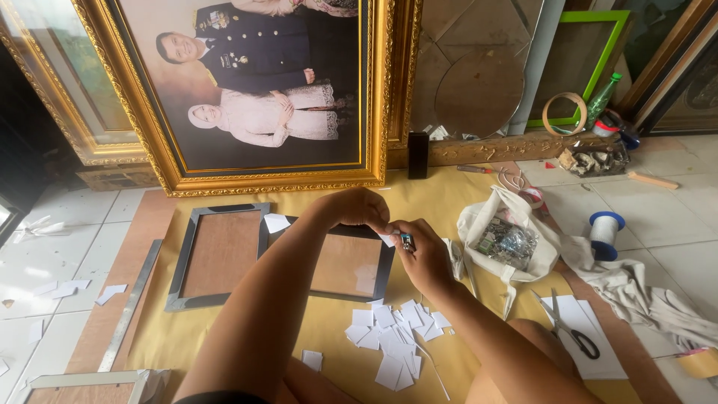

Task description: The person sits on the floor and assembles a small picture frame by attaching small white paper pieces to the inner edge of the frame using a stapler. They handle the frame, pick up paper pieces, and staple them in place repeatedly.

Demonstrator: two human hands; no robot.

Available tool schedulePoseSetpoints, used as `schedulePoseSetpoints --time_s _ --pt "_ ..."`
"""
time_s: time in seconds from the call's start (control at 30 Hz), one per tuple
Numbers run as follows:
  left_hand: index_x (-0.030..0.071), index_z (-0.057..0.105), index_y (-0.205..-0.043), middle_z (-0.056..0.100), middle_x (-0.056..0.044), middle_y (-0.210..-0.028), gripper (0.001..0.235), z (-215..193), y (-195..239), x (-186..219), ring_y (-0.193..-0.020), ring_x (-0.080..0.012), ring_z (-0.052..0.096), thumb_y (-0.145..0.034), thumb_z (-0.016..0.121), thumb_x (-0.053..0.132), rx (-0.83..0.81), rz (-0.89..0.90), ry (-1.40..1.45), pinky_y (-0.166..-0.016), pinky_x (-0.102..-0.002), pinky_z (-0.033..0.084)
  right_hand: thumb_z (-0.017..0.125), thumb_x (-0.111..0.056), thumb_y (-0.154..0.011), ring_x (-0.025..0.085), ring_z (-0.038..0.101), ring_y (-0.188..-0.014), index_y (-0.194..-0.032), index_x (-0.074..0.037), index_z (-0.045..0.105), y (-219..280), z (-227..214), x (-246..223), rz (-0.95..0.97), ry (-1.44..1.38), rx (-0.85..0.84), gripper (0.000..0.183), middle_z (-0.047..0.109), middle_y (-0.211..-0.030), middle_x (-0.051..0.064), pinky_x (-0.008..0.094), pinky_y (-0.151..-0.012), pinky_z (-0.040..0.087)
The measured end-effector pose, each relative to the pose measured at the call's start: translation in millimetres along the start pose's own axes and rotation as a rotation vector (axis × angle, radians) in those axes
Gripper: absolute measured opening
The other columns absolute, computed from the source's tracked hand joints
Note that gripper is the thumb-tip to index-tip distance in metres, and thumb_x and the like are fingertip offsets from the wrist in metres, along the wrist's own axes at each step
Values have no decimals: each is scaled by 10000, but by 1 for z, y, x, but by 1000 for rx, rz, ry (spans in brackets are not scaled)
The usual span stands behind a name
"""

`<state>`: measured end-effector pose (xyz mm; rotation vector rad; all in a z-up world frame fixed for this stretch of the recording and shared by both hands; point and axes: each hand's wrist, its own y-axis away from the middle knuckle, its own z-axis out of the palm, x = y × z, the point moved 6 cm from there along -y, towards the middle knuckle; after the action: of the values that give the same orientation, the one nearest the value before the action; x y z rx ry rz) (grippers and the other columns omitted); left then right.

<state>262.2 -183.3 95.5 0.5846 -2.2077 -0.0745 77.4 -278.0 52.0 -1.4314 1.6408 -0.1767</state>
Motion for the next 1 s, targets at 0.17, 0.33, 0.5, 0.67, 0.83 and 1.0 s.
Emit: schedulePoseSetpoints --time_s 0.17,0.33,0.5,0.67,0.83,1.0 --pt "234 883 -1072 885 -4 -1062 162 11 57 32 -1099 -266 828 -924 900 298 254 171 -184 -1007 -456 612 753 -286 -1095 252 694 -748 -1235 -129 789 -10 0 8 132 -176 -103 213 682 -939 85 386 -670 572" --pt "291 852 -994 841 58 -952 113 52 98 26 -841 -200 820 -1039 769 353 693 343 -419 -809 -391 662 835 -210 -1035 138 666 -887 -1256 -112 806 0 3 27 276 -429 -241 243 780 -1005 81 317 -776 544" --pt "253 781 -1202 759 41 -1003 168 100 126 14 -982 -170 718 -1116 693 368 1069 593 -620 -1103 -444 478 633 -214 -1055 108 429 -643 -1433 -137 522 26 -4 31 766 -779 -321 401 452 -848 18 249 -457 345" --pt "256 743 -1170 620 34 -933 131 129 158 17 -861 -205 609 -1130 662 351 1177 629 -659 -999 -411 466 614 -372 -1152 110 451 -539 -1302 -11 679 39 -10 19 807 -769 -287 397 486 -786 57 247 -388 347" --pt "274 721 -1178 560 34 -916 114 147 177 13 -812 -210 552 -1120 680 364 1193 622 -672 -907 -393 449 552 -374 -1104 96 374 -375 -711 -160 563 58 12 36 706 -579 -468 447 401 -553 -21 252 -333 259" --pt "294 651 -1225 649 90 -1088 71 169 199 8 -828 -198 543 -1155 660 288 1108 524 -787 -879 -390 409 367 -640 -910 270 589 -512 -1107 -105 527 57 -21 -63 75 -94 -712 592 615 -578 17 468 -543 434"
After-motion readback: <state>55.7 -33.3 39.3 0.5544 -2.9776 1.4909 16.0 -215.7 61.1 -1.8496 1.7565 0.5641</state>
